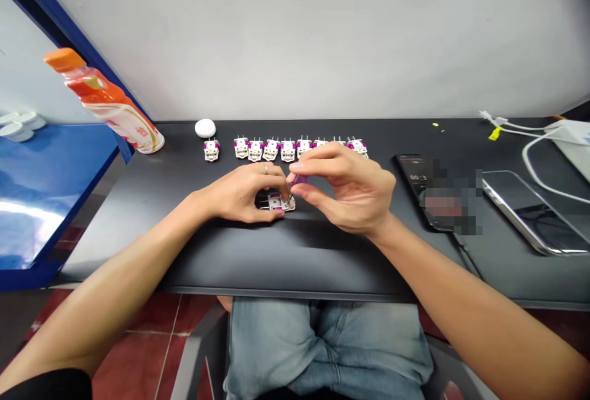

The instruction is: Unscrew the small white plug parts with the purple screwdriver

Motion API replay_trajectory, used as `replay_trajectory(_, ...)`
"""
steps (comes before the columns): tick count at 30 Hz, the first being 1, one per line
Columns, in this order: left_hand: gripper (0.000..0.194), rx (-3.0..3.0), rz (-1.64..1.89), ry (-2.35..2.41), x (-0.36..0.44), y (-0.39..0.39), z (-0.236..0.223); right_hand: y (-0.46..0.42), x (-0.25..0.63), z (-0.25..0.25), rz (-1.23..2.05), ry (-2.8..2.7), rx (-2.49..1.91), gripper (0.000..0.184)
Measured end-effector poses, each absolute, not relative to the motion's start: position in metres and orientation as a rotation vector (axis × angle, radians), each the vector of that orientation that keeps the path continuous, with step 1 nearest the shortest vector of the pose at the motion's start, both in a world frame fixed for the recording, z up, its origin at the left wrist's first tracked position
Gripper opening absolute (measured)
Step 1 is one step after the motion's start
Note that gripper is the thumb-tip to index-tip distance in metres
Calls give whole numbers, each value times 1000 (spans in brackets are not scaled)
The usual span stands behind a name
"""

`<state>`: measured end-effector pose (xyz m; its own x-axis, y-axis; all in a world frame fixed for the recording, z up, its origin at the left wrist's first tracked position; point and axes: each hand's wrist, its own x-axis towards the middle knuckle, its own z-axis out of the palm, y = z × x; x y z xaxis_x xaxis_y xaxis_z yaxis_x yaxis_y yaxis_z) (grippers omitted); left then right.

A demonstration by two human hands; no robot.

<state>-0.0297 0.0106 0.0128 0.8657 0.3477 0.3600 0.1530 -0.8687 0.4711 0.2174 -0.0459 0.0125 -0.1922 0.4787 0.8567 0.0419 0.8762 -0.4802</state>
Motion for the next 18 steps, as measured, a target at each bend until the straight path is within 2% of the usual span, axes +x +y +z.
replay_trajectory(5,17,2582,620,375,-29,10,13,-48,217,13,554,-1729,-410,52)
replay_trajectory(8,14,2584,578,396,-29,10,15,-47,218,15,409,-1764,-412,44)
replay_trajectory(10,12,2585,582,395,-29,10,15,-46,218,15,317,-1765,-420,47)
replay_trajectory(14,14,2579,659,334,-29,10,15,-45,218,14,444,-1754,-421,55)
replay_trajectory(18,13,2579,601,374,-29,10,15,-44,216,13,383,-1747,-371,49)
